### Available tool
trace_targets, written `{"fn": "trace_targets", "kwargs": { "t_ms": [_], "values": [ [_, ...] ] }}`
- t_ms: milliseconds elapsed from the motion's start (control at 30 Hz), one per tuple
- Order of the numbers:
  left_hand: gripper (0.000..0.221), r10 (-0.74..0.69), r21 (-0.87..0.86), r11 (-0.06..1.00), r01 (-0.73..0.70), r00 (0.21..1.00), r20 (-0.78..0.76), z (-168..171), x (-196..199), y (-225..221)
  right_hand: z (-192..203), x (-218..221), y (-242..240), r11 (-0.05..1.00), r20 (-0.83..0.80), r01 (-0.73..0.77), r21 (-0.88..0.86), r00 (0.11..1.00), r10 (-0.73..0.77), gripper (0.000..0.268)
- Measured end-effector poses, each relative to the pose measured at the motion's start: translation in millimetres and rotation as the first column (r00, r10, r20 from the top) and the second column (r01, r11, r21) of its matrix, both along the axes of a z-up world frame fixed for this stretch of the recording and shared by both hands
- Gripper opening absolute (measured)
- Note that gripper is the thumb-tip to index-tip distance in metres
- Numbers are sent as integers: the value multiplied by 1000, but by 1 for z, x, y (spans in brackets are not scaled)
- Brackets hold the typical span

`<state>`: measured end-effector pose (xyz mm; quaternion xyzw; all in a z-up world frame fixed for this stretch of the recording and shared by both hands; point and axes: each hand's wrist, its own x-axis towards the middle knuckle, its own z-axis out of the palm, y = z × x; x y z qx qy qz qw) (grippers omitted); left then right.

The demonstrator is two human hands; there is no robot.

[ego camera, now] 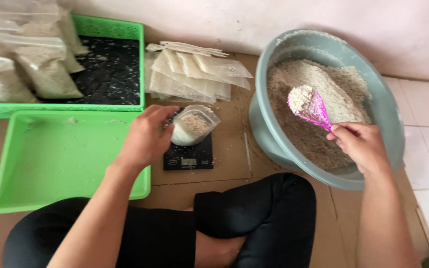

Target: The person is portioning grains by scooping them from a large basin into a small container and weighing them on a digital scale.

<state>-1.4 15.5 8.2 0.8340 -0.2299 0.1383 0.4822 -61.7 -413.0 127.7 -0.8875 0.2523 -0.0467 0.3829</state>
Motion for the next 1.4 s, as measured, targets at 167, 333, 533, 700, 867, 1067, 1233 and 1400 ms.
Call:
{"fn": "trace_targets", "kwargs": {
  "t_ms": [167, 333, 533, 700, 867, 1067, 1233, 1400],
  "values": [
    [37, -70, 59, 996, 64, 992, 103, 5, -4, 0, 21, 2, 83, 976, -91, -196, -94, 978, 188, 19],
    [36, -37, 179, 984, 5, 983, 178, -1, -6, -2, -31, 21, 112, 892, 175, -411, -189, 880, 442, 10],
    [37, -33, 219, 976, -3, 987, 159, -5, -5, -1, -33, 36, 141, 755, 251, -483, -444, 742, 622, 13],
    [40, -14, 280, 959, -35, 985, 171, -7, -4, -4, -19, 32, 153, 255, 80, -284, -924, 511, 856, 11],
    [40, -29, 284, 959, -17, 987, 160, -4, -5, -4, -35, 24, 162, 23, -28, -101, -995, 477, 878, 10],
    [34, -69, 224, 974, 30, 983, 170, 1, -3, -3, 16, 2, 150, 264, 54, -221, -939, 663, 747, 15],
    [41, -31, 116, 993, 13, 988, 152, -5, 2, 0, -2, -4, 38, 750, 172, -156, -642, 925, 339, 21],
    [29, 54, 97, 994, -58, 997, 47, -24, 16, 1, -41, 12, -5, 814, -351, -85, -575, 924, -151, 27]
  ]
}}
